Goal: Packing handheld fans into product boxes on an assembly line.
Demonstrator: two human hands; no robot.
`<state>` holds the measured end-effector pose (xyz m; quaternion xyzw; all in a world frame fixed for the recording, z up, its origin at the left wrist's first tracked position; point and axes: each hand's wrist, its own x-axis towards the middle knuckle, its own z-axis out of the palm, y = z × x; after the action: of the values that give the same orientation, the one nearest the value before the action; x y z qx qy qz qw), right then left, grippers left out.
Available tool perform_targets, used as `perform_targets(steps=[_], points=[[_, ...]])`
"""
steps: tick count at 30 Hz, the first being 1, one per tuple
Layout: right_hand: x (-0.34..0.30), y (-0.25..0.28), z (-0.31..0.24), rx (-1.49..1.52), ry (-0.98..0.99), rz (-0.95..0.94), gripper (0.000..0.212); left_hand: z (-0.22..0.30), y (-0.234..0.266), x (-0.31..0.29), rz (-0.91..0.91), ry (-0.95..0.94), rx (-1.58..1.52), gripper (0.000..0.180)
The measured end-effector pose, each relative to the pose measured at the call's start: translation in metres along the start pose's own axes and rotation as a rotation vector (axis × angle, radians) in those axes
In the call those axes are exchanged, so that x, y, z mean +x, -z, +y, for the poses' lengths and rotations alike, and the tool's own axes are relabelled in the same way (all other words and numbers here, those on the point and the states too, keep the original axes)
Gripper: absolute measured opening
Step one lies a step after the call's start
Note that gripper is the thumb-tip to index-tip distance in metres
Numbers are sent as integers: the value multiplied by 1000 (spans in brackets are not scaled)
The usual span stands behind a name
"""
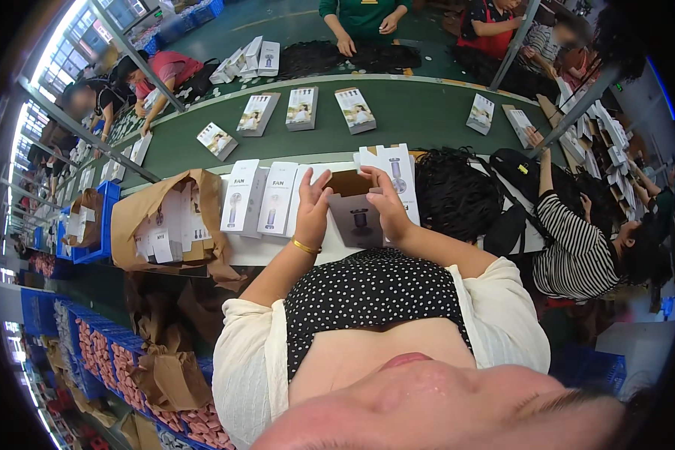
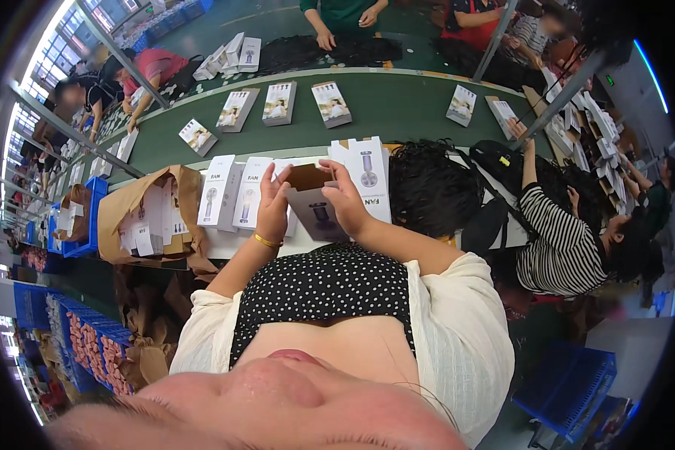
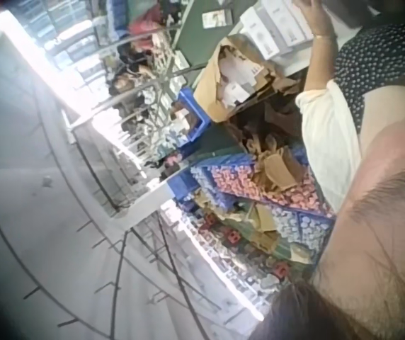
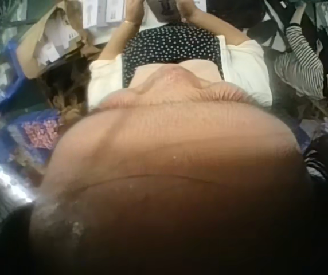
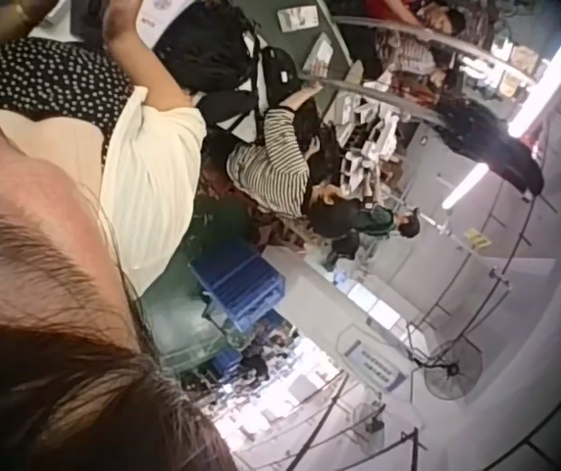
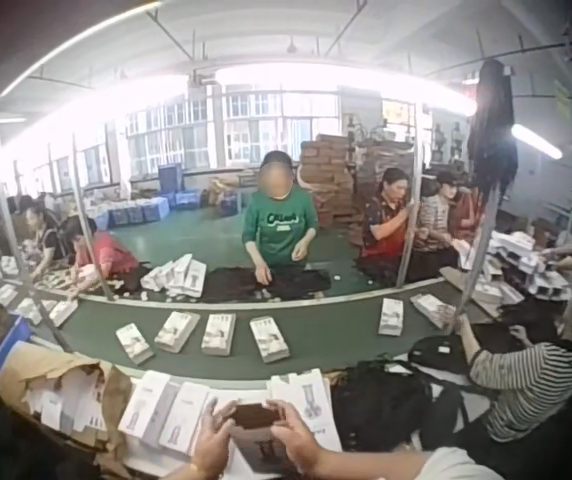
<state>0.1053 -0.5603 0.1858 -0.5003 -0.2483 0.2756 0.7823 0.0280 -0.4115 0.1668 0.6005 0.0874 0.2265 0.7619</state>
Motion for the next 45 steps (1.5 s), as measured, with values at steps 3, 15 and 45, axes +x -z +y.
perform_targets(steps=[3, 15, 45], points=[[-13, 0, 9, -129, 28, 104, 50, -2, -13, -24, 27, -52, 29, 49], [-11, 5, 8, 261, -327, -175, 41, -24, 21, -51, -157, -359, 720, 42], [61, 42, 49, -843, 154, -8, 44, -13, 117, -70, 840, 247, -204, 33]])
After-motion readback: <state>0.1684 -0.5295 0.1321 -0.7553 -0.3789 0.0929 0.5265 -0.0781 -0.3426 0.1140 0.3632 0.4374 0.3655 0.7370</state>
